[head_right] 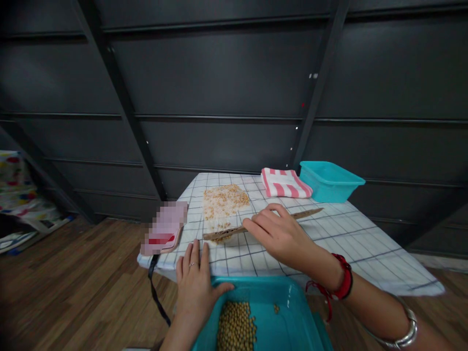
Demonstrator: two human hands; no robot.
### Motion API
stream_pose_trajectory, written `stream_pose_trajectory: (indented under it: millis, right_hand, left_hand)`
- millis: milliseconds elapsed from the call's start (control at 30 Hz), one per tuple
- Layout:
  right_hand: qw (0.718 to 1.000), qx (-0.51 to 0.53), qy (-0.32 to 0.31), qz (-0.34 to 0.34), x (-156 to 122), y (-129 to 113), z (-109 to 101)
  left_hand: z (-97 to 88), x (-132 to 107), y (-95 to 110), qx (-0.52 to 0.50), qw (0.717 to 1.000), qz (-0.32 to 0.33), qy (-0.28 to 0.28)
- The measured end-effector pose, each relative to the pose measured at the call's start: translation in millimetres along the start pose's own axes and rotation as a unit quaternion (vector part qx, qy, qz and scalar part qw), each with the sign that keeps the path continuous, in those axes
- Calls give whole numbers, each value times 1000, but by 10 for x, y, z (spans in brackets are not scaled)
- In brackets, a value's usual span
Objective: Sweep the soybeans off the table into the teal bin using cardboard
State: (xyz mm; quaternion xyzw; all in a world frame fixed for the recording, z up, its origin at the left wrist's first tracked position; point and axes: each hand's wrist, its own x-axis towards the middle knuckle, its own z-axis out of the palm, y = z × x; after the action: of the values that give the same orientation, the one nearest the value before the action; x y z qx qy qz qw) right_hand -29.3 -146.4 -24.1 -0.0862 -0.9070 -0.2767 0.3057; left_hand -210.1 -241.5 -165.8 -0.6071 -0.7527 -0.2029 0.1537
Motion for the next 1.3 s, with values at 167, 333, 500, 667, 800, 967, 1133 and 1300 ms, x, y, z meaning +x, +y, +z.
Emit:
stream_pose_trajectory:
  millis: [167, 333, 500, 667, 800, 967, 1133, 1300]
  right_hand:
    - [1000, 2, -5, 0, 14, -43, -57]
    - [1000, 0, -21, 2, -26, -75, -103]
    - [999, 18, -31, 11, -128, -82, -174]
    - [998, 53, -32, 20, -177, -100, -222]
    - [999, 43, -31, 10, -187, -164, -190]
    - [999, -17, -10, -35, -202, -246, -56]
    - [996, -70, -23, -55, -150, -186, 168]
    - [994, -84, 7, -65, -44, -40, 363]
  left_hand:
    - [6, 2, -1, -3, 1000, 2, 1]
    - [3, 5, 3, -13, 1000, 2, 1]
    - [-5, 11, 18, -4, 1000, 4, 4]
    - [9, 5, 12, -11, 1000, 8, 14]
    - [22, 1, 3, -7, 1000, 9, 21]
    - [35, -4, -8, 6, 1000, 14, 24]
    - [47, -4, -10, 11, 1000, 7, 15]
    - [41, 2, -4, 13, 1000, 7, 12]
